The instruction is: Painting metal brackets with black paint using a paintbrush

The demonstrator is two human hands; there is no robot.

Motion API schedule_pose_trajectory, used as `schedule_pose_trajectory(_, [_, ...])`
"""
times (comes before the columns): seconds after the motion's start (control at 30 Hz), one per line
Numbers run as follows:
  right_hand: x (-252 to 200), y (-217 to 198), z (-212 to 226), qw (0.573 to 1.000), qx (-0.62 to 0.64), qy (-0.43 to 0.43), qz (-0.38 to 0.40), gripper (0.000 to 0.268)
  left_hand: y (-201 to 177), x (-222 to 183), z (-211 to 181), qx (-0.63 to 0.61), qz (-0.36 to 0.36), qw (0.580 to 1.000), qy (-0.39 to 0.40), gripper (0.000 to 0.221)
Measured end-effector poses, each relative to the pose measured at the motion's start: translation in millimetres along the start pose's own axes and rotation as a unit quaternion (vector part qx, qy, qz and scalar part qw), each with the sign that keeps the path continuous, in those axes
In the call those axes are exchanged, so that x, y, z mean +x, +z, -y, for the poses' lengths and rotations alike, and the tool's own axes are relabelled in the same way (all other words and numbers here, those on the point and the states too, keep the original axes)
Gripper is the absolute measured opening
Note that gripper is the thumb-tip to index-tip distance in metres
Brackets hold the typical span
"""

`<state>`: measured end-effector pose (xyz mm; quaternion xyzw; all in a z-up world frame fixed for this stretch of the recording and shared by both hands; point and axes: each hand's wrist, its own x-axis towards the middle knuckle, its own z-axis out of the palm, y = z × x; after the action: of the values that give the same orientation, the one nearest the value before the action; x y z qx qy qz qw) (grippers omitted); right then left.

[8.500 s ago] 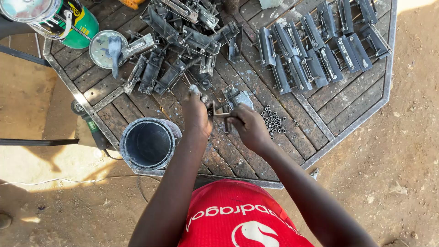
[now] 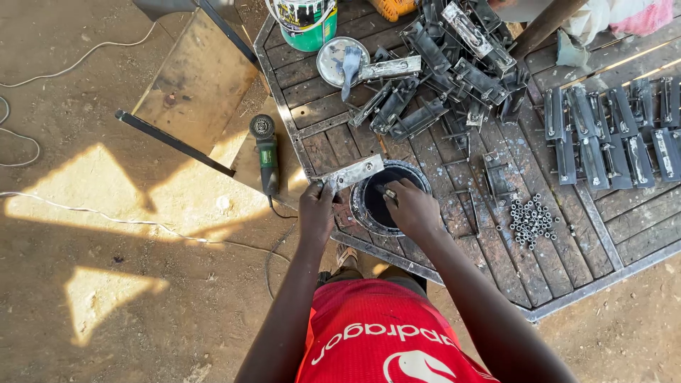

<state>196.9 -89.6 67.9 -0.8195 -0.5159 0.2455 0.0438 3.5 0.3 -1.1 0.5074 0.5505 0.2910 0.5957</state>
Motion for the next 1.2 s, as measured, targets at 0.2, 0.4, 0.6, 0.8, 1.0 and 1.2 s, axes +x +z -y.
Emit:
schedule_pose_trajectory(0.2, [11, 28, -11, 0.996, -0.088, 0.018, -0.024, 0.029, 5, -12, -28, -0.006, -0.005, 1.000, -0.004, 0.022])
schedule_pose_trajectory(0.4, [15, 13, -2, 1.000, -0.021, 0.007, 0.018, 0.039, 6, 9, 8, 0.006, 0.012, 1.000, -0.006, 0.021])
schedule_pose_trajectory(0.6, [8, -10, 12, 0.999, 0.037, 0.020, 0.031, 0.040, 5, 15, 19, -0.012, 0.012, 1.000, -0.012, 0.024])
schedule_pose_trajectory(0.8, [2, -14, 6, 0.993, 0.115, 0.030, -0.004, 0.048, 9, 3, -19, 0.018, 0.003, 1.000, 0.004, 0.029])
schedule_pose_trajectory(1.0, [0, -8, -2, 0.991, 0.116, 0.056, 0.021, 0.046, 14, 2, -23, -0.013, 0.008, 1.000, 0.019, 0.028])
schedule_pose_trajectory(1.2, [-6, -14, 3, 0.985, 0.163, 0.041, 0.039, 0.036, 18, 9, -21, -0.013, 0.003, 1.000, 0.019, 0.028])
